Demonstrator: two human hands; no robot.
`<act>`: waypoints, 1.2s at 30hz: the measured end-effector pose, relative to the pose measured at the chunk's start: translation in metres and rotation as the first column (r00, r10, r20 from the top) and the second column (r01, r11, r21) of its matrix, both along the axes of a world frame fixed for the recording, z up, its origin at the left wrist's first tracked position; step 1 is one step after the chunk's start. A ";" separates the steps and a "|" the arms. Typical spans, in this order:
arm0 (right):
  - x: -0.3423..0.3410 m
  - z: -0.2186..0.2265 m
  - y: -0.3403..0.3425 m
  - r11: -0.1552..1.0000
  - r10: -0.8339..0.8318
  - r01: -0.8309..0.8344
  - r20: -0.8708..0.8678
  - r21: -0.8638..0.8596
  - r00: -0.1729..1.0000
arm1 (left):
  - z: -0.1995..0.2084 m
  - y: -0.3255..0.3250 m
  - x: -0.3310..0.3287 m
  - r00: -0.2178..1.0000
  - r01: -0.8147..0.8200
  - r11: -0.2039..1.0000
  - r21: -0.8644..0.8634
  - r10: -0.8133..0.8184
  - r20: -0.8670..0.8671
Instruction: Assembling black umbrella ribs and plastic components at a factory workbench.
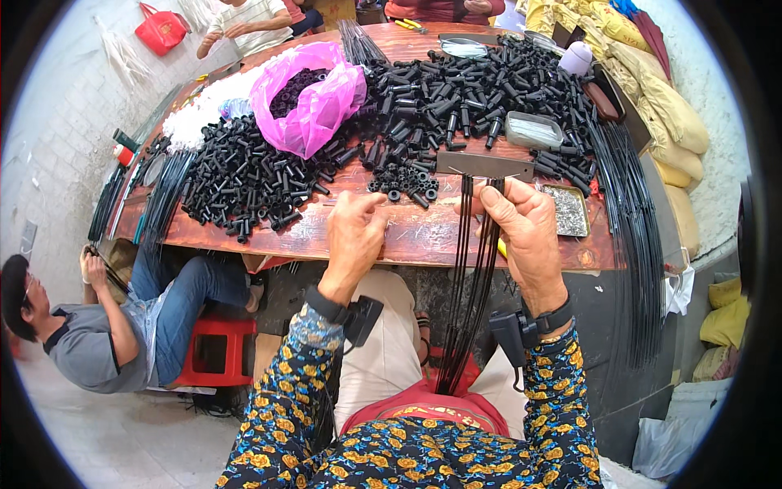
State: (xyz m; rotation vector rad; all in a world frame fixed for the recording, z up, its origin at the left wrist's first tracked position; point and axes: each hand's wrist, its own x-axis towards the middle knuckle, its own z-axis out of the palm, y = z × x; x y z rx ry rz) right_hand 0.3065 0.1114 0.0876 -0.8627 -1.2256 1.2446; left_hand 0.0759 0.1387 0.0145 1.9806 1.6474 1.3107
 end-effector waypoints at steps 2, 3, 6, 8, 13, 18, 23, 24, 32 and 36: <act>0.000 -0.003 0.002 1.000 -0.010 0.010 -0.017 0.021 1.000 | 0.000 0.012 0.005 0.996 -0.012 1.000 0.000 0.012 -0.091; 0.000 -0.003 0.001 1.000 -0.016 0.016 -0.020 0.023 1.000 | 0.001 0.017 0.009 0.984 -0.026 1.000 0.002 0.026 -0.178; 0.004 0.002 -0.001 1.000 0.003 -0.003 -0.037 0.000 0.999 | 0.002 0.021 0.014 0.972 -0.067 0.998 0.012 0.068 -0.224; 0.008 0.002 -0.003 0.999 0.020 -0.021 -0.045 -0.027 0.999 | 0.002 0.019 0.018 0.964 -0.079 0.997 0.008 0.078 -0.255; 0.009 0.000 -0.004 1.000 -0.009 0.009 -0.064 -0.014 0.998 | -0.002 0.000 0.011 0.985 0.016 1.000 -0.017 -0.019 -0.174; 0.011 -0.001 -0.008 1.000 -0.001 0.002 -0.077 0.011 0.997 | 0.005 -0.004 0.016 0.973 -0.070 0.984 -0.165 0.031 -0.229; 0.011 0.004 -0.014 1.000 -0.003 0.004 -0.049 0.015 0.999 | 0.007 -0.002 0.019 0.953 -0.041 0.990 -0.133 -0.001 -0.303; 0.011 0.003 -0.015 0.999 -0.020 0.022 -0.053 0.026 0.998 | 0.009 -0.003 0.023 0.955 -0.040 0.990 -0.135 -0.001 -0.296; 0.007 0.021 -0.033 0.998 -0.014 0.018 -0.053 0.065 0.999 | 0.028 0.002 0.019 0.880 0.277 0.960 -0.034 -0.240 0.409; 0.006 0.029 -0.047 0.997 -0.008 0.010 -0.024 0.078 1.000 | 0.099 -0.013 0.036 0.553 0.430 0.903 -0.010 -0.254 0.794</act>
